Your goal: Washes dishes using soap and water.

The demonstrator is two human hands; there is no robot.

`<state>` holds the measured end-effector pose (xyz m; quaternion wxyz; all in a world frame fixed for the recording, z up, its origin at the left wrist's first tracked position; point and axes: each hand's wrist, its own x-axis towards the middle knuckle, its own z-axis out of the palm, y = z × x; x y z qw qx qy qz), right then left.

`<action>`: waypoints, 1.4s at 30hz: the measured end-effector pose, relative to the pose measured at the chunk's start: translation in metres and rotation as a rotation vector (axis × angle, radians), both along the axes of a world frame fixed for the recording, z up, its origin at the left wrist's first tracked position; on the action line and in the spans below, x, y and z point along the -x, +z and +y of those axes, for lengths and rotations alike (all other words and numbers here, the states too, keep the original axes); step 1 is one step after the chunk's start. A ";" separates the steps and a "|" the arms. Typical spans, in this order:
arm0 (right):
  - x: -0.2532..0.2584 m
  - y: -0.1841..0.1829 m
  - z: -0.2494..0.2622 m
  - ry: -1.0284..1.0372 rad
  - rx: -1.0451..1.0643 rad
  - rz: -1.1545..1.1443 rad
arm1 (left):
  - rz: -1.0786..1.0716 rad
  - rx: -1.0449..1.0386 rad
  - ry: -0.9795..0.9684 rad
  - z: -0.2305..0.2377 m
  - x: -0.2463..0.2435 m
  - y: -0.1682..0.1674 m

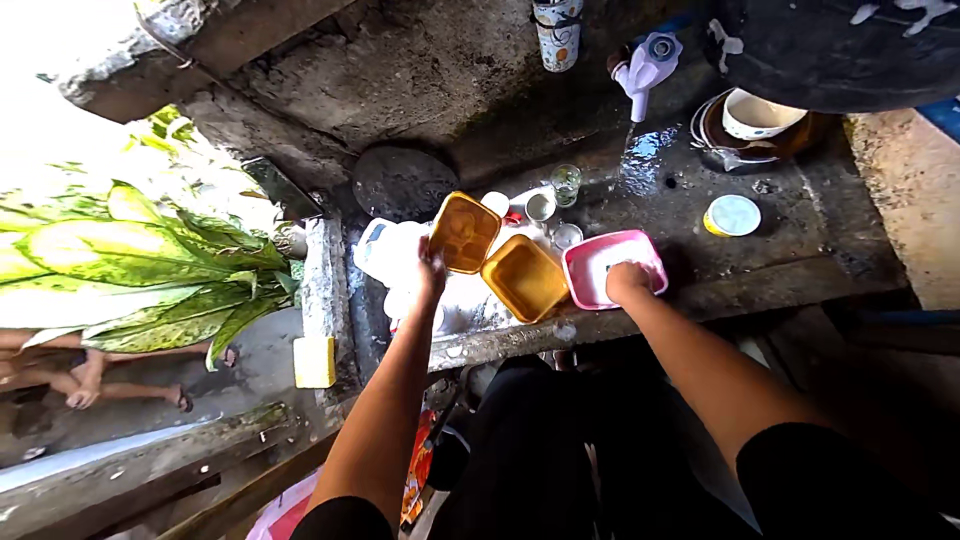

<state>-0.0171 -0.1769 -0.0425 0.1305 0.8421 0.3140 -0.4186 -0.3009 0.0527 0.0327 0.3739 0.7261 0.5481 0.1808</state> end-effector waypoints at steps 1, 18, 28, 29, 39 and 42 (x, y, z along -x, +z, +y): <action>-0.010 0.001 -0.001 0.027 -0.024 0.045 | -0.095 0.065 0.133 0.005 0.006 0.000; 0.001 0.055 0.014 -1.285 -1.033 1.152 | -1.036 0.740 0.370 -0.074 0.026 -0.025; 0.064 0.109 0.112 0.117 -0.900 0.008 | -0.985 1.003 0.113 -0.111 -0.031 -0.019; 0.052 0.097 0.116 0.135 -0.916 -0.126 | -0.971 1.016 0.107 -0.113 -0.029 -0.019; 0.061 0.081 0.080 0.274 -0.918 0.062 | -1.061 0.979 0.281 -0.096 -0.013 -0.033; 0.047 0.097 0.095 0.039 -0.776 -0.068 | -0.902 0.920 0.052 -0.095 -0.012 -0.026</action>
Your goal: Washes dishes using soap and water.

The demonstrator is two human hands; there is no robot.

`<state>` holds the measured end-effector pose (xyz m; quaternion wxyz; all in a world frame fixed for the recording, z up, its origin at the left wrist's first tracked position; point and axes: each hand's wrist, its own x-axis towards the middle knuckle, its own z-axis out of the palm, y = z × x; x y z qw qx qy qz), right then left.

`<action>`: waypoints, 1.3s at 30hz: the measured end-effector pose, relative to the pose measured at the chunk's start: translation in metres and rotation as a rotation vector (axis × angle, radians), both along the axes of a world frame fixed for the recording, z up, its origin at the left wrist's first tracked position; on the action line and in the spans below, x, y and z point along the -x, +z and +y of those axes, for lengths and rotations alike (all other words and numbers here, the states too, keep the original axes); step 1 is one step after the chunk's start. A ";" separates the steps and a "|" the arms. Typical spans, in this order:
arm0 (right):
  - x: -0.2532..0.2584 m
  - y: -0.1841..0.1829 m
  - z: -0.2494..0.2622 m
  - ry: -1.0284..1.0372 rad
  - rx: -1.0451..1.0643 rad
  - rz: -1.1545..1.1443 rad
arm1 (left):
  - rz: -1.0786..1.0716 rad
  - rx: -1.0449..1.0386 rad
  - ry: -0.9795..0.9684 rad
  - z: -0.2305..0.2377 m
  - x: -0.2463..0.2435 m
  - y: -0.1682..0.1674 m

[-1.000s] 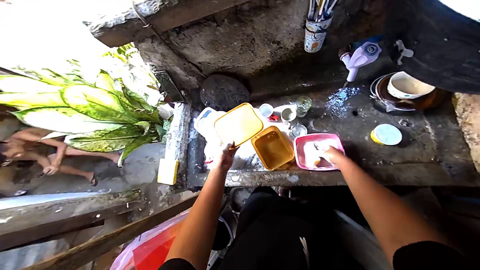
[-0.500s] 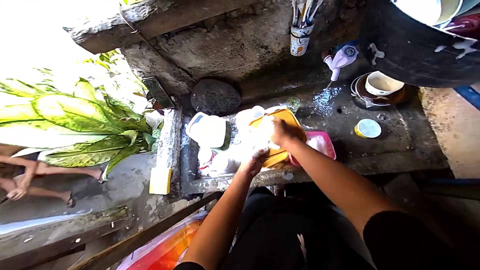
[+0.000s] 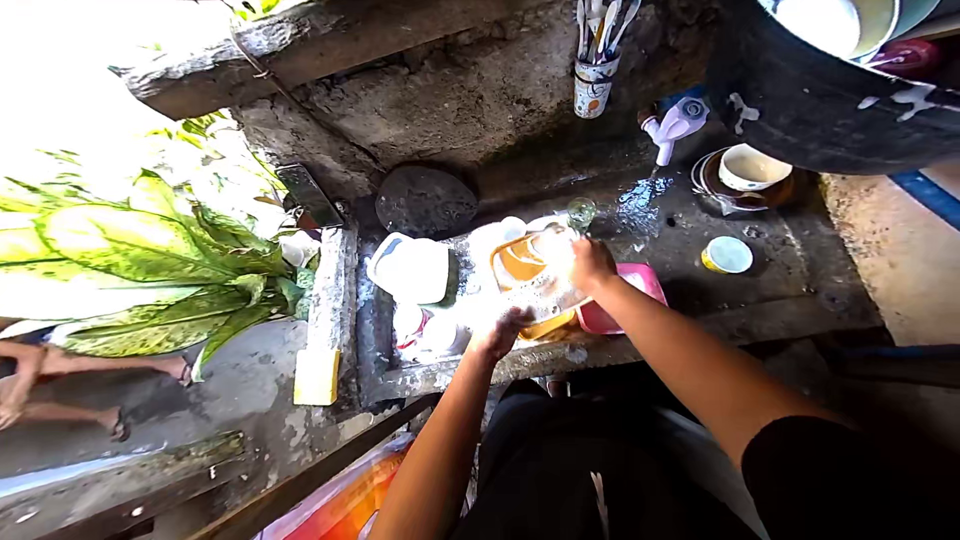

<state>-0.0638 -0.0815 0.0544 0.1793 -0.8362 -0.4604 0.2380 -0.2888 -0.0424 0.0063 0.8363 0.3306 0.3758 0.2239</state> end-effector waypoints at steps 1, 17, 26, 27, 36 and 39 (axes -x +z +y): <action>0.008 0.001 0.008 -0.026 -0.057 -0.007 | 0.005 -0.093 -0.085 0.001 -0.005 0.007; -0.059 -0.083 -0.100 0.063 0.279 -0.039 | 0.078 0.186 0.353 0.028 0.037 -0.003; -0.034 -0.116 -0.081 0.016 0.697 0.121 | -0.012 0.485 0.431 0.021 0.024 0.009; -0.036 -0.121 -0.078 0.006 0.643 0.244 | -0.089 0.517 0.408 0.022 0.025 0.008; -0.019 -0.052 -0.071 -0.619 -0.413 1.469 | -0.239 0.650 0.262 0.002 0.013 0.009; 0.025 -0.020 -0.042 -0.368 -0.537 1.193 | -0.419 0.748 -0.042 0.002 -0.002 0.000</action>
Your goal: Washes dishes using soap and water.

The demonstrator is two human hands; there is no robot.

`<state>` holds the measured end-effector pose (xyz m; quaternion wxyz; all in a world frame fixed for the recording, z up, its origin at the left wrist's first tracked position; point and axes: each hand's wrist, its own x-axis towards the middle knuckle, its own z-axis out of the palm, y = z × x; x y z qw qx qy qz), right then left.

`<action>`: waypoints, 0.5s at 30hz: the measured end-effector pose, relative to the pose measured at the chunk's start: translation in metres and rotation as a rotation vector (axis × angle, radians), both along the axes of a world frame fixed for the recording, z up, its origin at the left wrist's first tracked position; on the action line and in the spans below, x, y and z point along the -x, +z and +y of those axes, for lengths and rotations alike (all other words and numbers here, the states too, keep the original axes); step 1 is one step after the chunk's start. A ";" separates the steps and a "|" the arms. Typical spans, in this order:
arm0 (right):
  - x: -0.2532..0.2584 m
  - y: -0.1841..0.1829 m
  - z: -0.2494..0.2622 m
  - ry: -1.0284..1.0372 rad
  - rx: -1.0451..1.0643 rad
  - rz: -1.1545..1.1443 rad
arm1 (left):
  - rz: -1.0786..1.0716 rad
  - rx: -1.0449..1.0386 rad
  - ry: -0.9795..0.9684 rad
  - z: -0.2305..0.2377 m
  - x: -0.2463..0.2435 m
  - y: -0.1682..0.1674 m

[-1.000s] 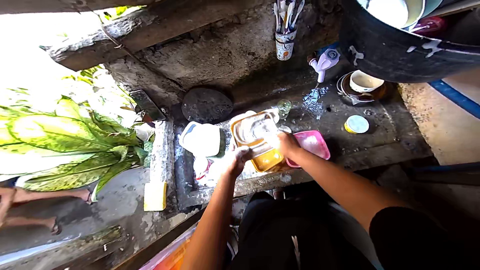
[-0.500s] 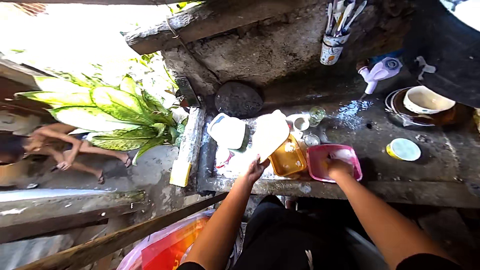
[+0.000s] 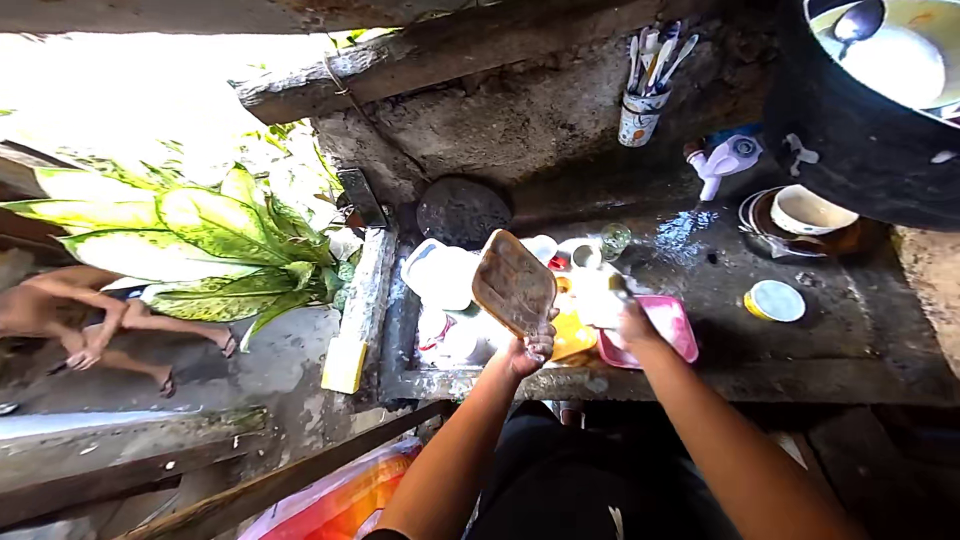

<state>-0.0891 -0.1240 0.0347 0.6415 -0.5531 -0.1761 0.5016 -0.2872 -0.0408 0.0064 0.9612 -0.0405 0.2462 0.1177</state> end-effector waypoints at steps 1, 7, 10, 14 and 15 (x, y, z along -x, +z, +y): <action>0.016 0.014 0.011 0.058 -0.040 -0.225 | 0.020 -0.009 -0.054 -0.002 -0.007 0.001; 0.060 0.069 0.087 0.213 0.178 -0.974 | 0.586 0.001 -0.096 -0.023 -0.040 0.029; 0.024 0.060 0.102 0.206 0.456 -0.909 | 0.515 0.049 -0.067 -0.015 -0.027 0.040; -0.025 0.004 0.077 0.015 0.400 -0.637 | 0.374 -0.066 0.111 0.009 0.015 0.044; -0.031 -0.002 0.061 0.037 0.393 -0.553 | 0.399 -0.116 0.193 0.016 0.026 0.048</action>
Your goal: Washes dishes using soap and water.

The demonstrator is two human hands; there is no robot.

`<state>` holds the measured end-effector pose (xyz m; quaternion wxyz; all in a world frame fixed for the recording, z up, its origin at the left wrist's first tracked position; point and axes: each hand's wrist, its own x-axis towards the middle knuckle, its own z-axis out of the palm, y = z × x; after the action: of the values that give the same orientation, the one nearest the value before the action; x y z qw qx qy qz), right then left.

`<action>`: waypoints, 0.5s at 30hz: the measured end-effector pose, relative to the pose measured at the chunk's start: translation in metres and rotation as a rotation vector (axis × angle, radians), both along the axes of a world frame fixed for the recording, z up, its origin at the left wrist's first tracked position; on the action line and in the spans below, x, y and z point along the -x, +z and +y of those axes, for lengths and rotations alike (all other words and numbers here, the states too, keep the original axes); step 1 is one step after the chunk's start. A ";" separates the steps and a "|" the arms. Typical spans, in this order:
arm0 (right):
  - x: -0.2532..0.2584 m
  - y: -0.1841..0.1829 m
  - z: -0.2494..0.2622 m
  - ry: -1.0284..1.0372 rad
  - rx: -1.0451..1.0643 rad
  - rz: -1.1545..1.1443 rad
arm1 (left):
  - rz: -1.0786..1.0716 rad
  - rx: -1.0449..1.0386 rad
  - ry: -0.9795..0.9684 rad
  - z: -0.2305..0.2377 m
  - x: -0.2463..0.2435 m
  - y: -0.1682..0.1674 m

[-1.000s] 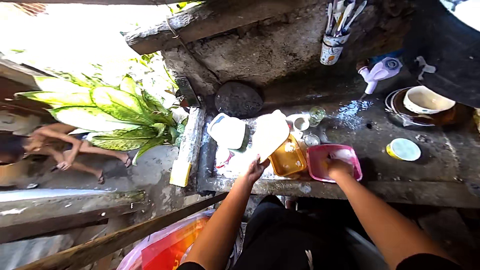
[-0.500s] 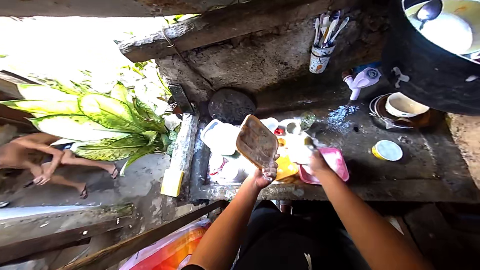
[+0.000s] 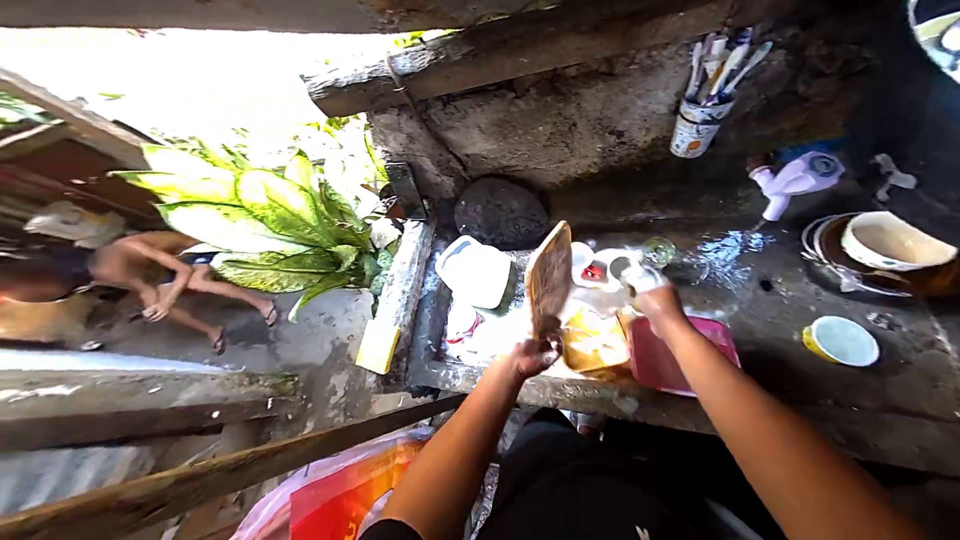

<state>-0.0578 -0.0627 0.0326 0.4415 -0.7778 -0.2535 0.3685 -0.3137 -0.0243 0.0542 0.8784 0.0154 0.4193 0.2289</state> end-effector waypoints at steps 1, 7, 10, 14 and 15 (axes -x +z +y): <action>-0.007 -0.008 -0.018 0.025 0.035 0.065 | 0.065 -0.059 0.086 0.008 0.011 0.005; -0.036 -0.064 -0.120 0.182 0.393 -0.177 | 0.441 -0.472 0.166 0.061 0.081 0.015; -0.031 -0.066 -0.145 0.312 0.514 -0.390 | 0.853 -0.923 -0.020 0.085 0.091 0.042; -0.018 -0.071 -0.151 0.390 0.595 -0.514 | 1.522 -1.482 -0.567 0.121 0.066 0.109; -0.016 -0.072 -0.151 0.400 0.615 -0.521 | 1.572 -1.588 -0.659 0.133 0.058 0.115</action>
<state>-0.0418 -0.2135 -0.0390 0.0312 -0.8755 -0.3802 0.2965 -0.3719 0.1085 0.1694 0.1368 0.8071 0.5628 0.1150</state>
